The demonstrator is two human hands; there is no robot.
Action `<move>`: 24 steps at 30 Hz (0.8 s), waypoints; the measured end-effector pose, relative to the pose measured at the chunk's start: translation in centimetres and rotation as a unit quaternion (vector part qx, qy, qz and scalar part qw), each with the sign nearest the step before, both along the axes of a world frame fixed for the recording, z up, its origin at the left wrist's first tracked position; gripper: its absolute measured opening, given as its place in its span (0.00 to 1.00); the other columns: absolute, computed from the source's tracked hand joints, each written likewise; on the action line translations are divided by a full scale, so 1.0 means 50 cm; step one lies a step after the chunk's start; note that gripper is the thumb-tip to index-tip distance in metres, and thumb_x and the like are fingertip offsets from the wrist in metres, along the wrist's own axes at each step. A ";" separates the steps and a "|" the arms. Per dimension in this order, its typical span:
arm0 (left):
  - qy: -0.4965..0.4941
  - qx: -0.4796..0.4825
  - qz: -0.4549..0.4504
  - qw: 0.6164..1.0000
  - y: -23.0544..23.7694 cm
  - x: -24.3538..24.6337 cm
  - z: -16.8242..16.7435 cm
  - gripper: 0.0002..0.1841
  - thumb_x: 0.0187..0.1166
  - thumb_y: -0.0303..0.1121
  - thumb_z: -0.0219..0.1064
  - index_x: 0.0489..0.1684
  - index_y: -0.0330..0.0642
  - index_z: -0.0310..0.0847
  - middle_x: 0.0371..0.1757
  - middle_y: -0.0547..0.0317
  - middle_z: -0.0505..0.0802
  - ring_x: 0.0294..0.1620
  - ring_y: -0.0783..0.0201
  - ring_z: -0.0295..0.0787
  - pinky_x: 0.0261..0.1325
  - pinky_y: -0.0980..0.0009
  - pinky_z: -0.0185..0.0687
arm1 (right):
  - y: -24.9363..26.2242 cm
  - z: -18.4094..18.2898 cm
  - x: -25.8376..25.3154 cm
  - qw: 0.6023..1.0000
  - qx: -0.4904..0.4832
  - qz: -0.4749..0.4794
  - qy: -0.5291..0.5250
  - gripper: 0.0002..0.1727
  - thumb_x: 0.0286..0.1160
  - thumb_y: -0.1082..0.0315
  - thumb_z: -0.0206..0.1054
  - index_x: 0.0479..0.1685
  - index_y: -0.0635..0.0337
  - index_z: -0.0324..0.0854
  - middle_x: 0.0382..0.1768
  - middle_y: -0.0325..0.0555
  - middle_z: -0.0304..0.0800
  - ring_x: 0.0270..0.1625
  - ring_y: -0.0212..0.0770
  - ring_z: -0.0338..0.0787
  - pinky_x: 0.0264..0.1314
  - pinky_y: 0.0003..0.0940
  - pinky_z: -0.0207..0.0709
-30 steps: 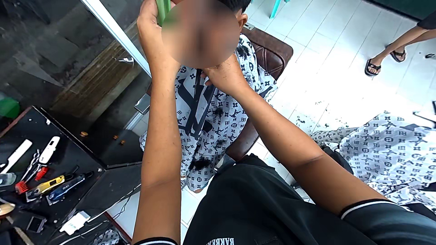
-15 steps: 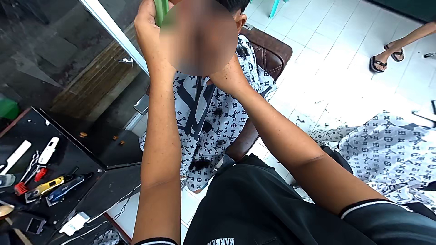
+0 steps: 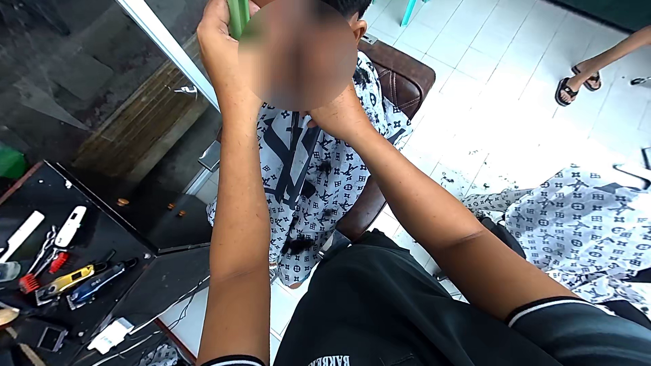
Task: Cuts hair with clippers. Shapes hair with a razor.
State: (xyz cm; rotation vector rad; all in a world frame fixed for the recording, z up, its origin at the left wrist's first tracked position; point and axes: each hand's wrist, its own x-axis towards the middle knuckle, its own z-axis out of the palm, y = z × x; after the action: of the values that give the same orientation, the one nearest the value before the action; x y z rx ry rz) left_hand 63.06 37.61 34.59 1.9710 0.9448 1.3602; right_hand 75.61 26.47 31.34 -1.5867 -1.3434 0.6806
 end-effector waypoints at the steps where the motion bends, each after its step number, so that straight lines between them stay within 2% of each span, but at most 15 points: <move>1: 0.000 -0.001 0.000 1.000 0.000 0.000 0.001 0.20 0.64 0.48 0.83 0.44 0.44 0.88 0.44 0.63 0.91 0.50 0.73 0.87 0.57 0.72 0.82 | 0.001 0.000 0.001 1.000 0.000 0.000 0.002 0.11 0.85 0.61 0.67 0.53 0.59 0.85 0.38 0.42 0.94 0.32 0.32 0.94 0.36 0.31 0.91; 13: 0.007 -0.015 0.006 1.000 -0.002 -0.001 0.005 0.21 0.63 0.48 0.83 0.46 0.43 0.88 0.46 0.63 0.91 0.52 0.72 0.87 0.58 0.72 0.82 | 0.000 -0.003 0.006 1.000 0.005 -0.008 0.024 0.11 0.85 0.62 0.67 0.54 0.60 0.85 0.39 0.43 0.94 0.33 0.32 0.94 0.36 0.31 0.91; 24: 0.010 -0.018 0.011 1.000 -0.003 0.000 0.007 0.21 0.63 0.48 0.83 0.44 0.44 0.88 0.44 0.64 0.91 0.49 0.74 0.87 0.56 0.72 0.82 | 0.001 -0.005 0.010 1.000 0.006 -0.007 0.030 0.11 0.85 0.62 0.67 0.53 0.60 0.85 0.38 0.42 0.94 0.33 0.32 0.94 0.35 0.30 0.91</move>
State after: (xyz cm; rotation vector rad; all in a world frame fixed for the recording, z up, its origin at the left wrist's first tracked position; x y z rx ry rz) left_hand 63.04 37.44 34.94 1.9558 0.9978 1.3281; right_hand 76.10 26.53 31.11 -1.5526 -1.2898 0.7061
